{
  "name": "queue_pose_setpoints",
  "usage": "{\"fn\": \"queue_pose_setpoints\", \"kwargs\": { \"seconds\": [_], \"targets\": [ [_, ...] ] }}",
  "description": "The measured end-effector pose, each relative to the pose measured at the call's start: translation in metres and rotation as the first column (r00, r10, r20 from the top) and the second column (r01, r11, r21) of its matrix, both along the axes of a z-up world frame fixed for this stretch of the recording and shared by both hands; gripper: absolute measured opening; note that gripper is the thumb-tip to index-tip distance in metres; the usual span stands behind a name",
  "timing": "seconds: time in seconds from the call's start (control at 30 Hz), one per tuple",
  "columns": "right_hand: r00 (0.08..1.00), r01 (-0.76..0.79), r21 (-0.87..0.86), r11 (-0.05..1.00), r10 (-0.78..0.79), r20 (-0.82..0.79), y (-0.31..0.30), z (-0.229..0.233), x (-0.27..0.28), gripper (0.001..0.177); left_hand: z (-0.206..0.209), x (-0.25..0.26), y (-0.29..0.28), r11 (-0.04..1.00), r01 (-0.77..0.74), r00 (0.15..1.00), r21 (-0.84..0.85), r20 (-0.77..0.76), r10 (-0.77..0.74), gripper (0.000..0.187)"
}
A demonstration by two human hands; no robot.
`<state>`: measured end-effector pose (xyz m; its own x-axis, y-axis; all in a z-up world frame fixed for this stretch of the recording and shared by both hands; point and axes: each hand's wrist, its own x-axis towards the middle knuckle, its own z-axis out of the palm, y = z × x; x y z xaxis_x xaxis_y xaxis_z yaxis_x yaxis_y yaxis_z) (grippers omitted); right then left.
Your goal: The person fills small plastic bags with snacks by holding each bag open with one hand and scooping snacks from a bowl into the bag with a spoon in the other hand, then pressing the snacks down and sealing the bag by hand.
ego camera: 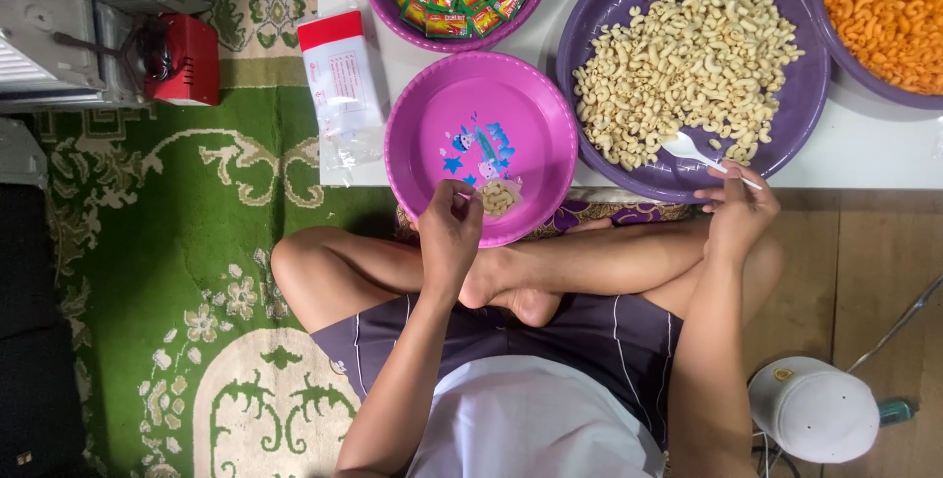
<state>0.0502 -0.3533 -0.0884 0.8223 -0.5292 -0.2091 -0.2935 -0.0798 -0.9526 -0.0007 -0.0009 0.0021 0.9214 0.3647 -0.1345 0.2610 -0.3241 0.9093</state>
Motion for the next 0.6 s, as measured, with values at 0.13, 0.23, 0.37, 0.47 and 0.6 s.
{"fn": "queue_pose_setpoints", "kwargs": {
  "seconds": [0.13, 0.23, 0.37, 0.47, 0.6],
  "targets": [
    [0.999, 0.037, 0.039, 0.999, -0.037, 0.002, -0.001, 0.003, 0.0, 0.021, -0.004, -0.002, 0.0, 1.0, -0.002, 1.0, 0.003, 0.004, 0.002, 0.008],
    [0.999, 0.049, 0.116, 0.992, -0.051, 0.012, -0.001, 0.005, 0.0, 0.02, -0.007, -0.002, 0.0, 1.0, -0.007, 1.0, -0.024, 0.01, 0.007, 0.009],
    [1.0, 0.02, 0.108, 0.994, -0.019, -0.007, 0.003, 0.005, 0.002, 0.019, -0.005, -0.002, -0.001, 1.0, -0.009, 1.0, -0.012, -0.012, 0.009, 0.009],
    [1.0, -0.017, 0.137, 0.99, 0.019, -0.009, 0.007, 0.006, 0.002, 0.02, -0.005, -0.003, 0.0, 1.0, -0.01, 1.0, -0.017, -0.012, 0.009, 0.009],
    [0.999, -0.027, 0.157, 0.987, 0.031, -0.026, 0.011, 0.009, 0.002, 0.021, -0.007, -0.003, 0.0, 1.0, -0.008, 1.0, -0.021, -0.01, 0.007, 0.009]
  ]
}}
